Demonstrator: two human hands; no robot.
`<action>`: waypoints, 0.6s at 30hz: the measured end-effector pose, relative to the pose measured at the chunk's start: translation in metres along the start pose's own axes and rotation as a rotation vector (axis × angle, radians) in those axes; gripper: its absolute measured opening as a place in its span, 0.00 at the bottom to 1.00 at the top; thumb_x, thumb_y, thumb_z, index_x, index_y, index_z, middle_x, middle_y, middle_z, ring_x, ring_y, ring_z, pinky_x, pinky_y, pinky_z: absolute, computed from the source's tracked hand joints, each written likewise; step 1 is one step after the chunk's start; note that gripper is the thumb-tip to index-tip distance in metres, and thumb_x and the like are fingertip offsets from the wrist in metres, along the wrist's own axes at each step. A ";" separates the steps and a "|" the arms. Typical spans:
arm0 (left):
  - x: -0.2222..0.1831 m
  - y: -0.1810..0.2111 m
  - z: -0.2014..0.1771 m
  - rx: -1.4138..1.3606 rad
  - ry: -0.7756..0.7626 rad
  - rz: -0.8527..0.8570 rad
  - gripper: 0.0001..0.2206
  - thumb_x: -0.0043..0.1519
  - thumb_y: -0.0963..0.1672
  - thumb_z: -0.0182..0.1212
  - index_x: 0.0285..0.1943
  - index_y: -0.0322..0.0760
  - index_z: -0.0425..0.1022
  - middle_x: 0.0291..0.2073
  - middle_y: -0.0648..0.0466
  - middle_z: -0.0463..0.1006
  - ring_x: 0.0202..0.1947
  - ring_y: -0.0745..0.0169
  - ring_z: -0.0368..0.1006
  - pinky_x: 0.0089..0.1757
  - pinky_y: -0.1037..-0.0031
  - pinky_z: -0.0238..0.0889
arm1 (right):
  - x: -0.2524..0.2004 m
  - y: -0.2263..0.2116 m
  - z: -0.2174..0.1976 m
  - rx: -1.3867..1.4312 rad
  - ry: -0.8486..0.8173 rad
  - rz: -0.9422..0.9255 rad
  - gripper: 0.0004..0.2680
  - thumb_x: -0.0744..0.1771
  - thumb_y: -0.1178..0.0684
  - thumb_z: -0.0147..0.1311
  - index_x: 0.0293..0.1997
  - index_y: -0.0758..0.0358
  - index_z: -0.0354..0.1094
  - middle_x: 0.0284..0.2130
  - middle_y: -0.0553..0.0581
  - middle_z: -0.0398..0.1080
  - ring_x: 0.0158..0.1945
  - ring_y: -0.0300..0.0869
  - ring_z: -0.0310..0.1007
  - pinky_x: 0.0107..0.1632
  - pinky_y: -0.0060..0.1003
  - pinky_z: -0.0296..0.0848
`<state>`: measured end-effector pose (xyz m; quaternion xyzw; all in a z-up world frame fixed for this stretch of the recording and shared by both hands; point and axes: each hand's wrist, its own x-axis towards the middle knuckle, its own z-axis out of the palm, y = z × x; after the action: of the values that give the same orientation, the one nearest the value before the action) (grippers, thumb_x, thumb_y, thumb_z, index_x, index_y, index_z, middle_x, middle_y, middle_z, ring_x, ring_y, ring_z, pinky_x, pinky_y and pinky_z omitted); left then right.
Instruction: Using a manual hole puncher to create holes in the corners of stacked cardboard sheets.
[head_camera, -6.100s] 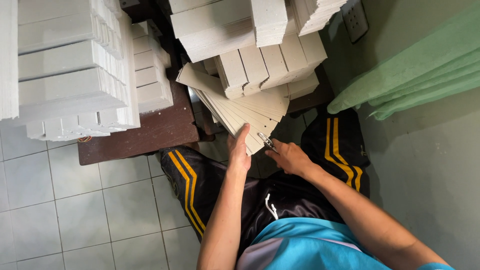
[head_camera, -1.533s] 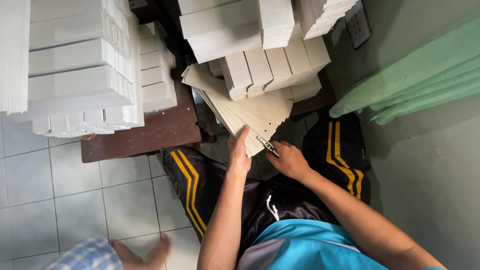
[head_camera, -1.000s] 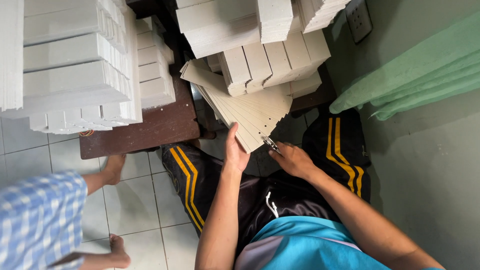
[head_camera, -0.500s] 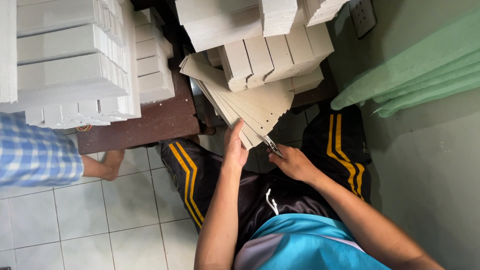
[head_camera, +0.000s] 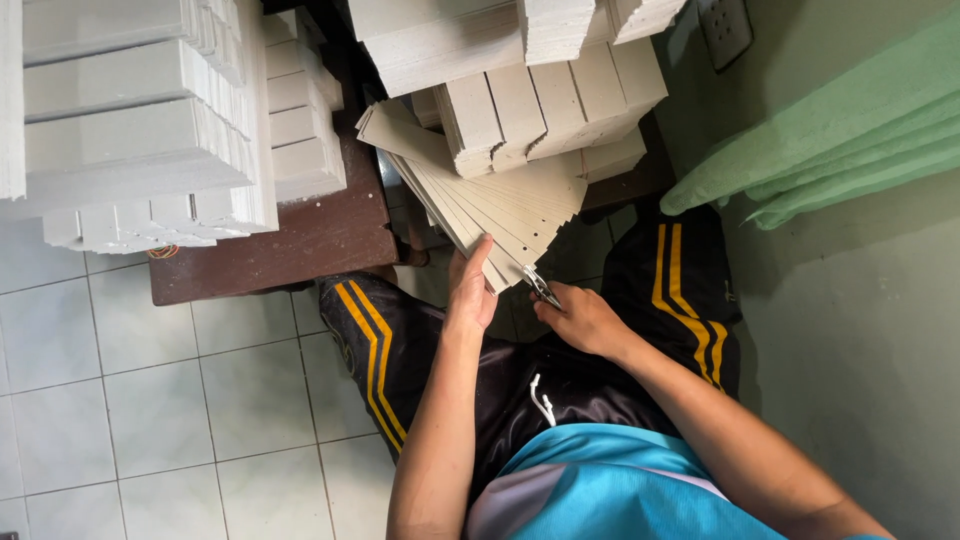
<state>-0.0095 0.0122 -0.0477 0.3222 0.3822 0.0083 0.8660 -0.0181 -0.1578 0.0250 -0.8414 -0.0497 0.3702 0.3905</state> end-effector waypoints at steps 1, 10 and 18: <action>0.000 0.000 0.000 0.000 0.000 0.000 0.23 0.58 0.41 0.72 0.63 0.40 0.71 0.58 0.44 0.76 0.60 0.52 0.69 0.58 0.51 0.64 | 0.000 -0.001 0.000 0.000 0.000 0.000 0.10 0.68 0.44 0.52 0.36 0.60 0.72 0.24 0.62 0.74 0.35 0.54 0.78 0.40 0.46 0.74; 0.003 -0.005 -0.004 0.013 -0.002 0.025 0.25 0.59 0.42 0.72 0.65 0.42 0.70 0.61 0.43 0.73 0.62 0.50 0.67 0.60 0.49 0.62 | 0.010 -0.005 0.004 -0.005 0.010 -0.008 0.09 0.66 0.46 0.52 0.38 0.61 0.72 0.25 0.63 0.75 0.36 0.56 0.79 0.40 0.48 0.74; 0.015 -0.015 -0.009 -0.015 -0.005 0.006 0.23 0.56 0.42 0.73 0.61 0.43 0.72 0.54 0.47 0.78 0.55 0.57 0.73 0.54 0.55 0.69 | 0.022 0.009 0.018 0.206 0.024 0.045 0.08 0.66 0.48 0.56 0.42 0.60 0.73 0.26 0.61 0.71 0.37 0.49 0.74 0.41 0.44 0.72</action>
<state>-0.0083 0.0093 -0.0700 0.3169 0.3792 0.0128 0.8693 -0.0156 -0.1451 -0.0018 -0.8021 0.0121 0.3719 0.4672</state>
